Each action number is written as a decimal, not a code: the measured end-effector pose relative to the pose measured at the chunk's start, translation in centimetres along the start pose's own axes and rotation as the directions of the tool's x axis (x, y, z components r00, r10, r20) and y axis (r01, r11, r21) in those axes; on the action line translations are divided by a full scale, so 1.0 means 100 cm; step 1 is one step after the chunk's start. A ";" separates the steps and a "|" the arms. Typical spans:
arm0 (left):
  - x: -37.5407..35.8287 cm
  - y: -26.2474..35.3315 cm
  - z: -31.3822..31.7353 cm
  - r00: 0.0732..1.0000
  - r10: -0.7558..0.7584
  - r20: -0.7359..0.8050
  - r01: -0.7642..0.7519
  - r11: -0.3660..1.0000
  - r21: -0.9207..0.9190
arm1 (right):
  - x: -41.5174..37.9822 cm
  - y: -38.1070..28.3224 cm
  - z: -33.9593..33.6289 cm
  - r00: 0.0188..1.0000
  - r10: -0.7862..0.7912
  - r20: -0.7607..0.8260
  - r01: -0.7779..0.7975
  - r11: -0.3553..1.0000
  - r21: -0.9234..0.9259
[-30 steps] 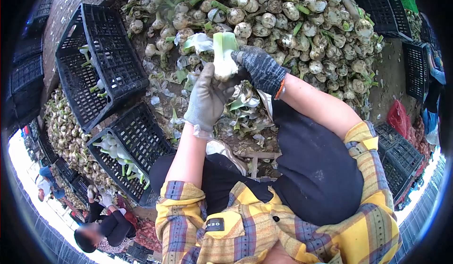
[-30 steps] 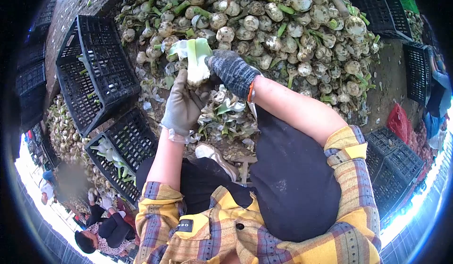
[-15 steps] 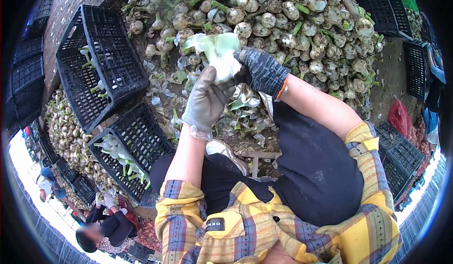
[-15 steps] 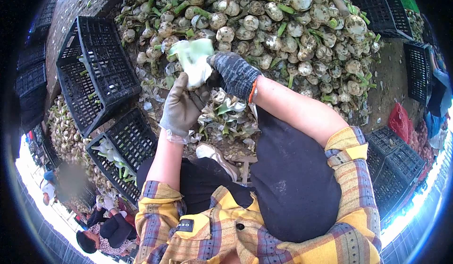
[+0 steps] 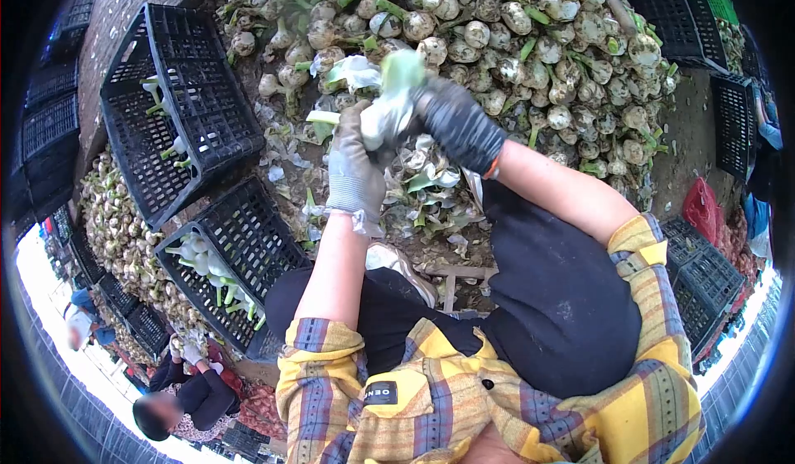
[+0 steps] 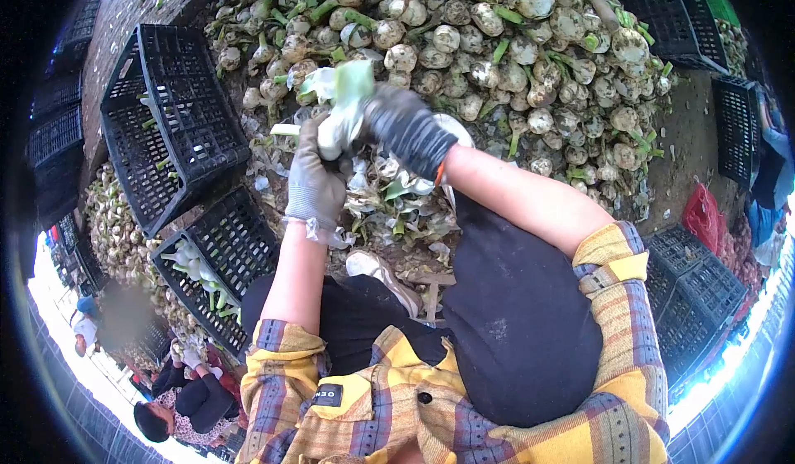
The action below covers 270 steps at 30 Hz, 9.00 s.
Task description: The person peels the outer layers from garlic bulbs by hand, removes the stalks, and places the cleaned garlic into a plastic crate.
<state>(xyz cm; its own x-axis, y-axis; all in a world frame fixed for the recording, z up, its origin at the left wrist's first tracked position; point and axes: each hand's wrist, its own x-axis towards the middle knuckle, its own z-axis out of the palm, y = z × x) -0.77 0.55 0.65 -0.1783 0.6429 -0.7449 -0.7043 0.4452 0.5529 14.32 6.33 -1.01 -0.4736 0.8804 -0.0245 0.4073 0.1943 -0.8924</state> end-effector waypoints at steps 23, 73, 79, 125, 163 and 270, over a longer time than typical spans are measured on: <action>-0.008 0.001 -0.001 0.893 0.405 0.198 -0.450 0.792 0.412 | 0.012 -0.036 -0.012 0.636 0.408 0.655 -0.715 0.631 0.302; -0.009 0.006 0.009 0.923 0.370 -0.109 -0.337 0.911 0.239 | 0.005 -0.014 -0.003 0.758 0.551 0.350 -0.648 0.574 0.501; 0.005 0.012 -0.009 0.972 0.217 -0.086 -0.224 0.970 -0.090 | 0.000 0.023 0.009 0.803 0.523 0.287 -0.596 0.701 0.392; -0.014 0.012 0.006 0.997 0.068 0.032 -0.064 0.990 -0.125 | 0.079 0.042 -0.057 0.986 0.111 -0.121 -0.161 0.790 -0.591; -0.001 -0.014 -0.002 0.878 0.477 0.045 -0.459 0.812 0.359 | 0.011 -0.007 -0.009 0.860 0.279 0.428 -0.355 0.929 0.106; 0.003 -0.012 -0.005 0.914 0.395 0.086 -0.381 0.769 0.513 | -0.003 -0.004 0.000 0.899 0.264 0.349 -0.371 0.882 0.290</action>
<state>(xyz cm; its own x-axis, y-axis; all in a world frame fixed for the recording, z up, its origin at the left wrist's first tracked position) -0.30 -0.09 -0.48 -0.3825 0.8176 -0.4304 -0.1209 0.4175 0.9006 14.31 5.95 -0.69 -0.5909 0.6920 -0.4146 0.3091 -0.2805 -0.9087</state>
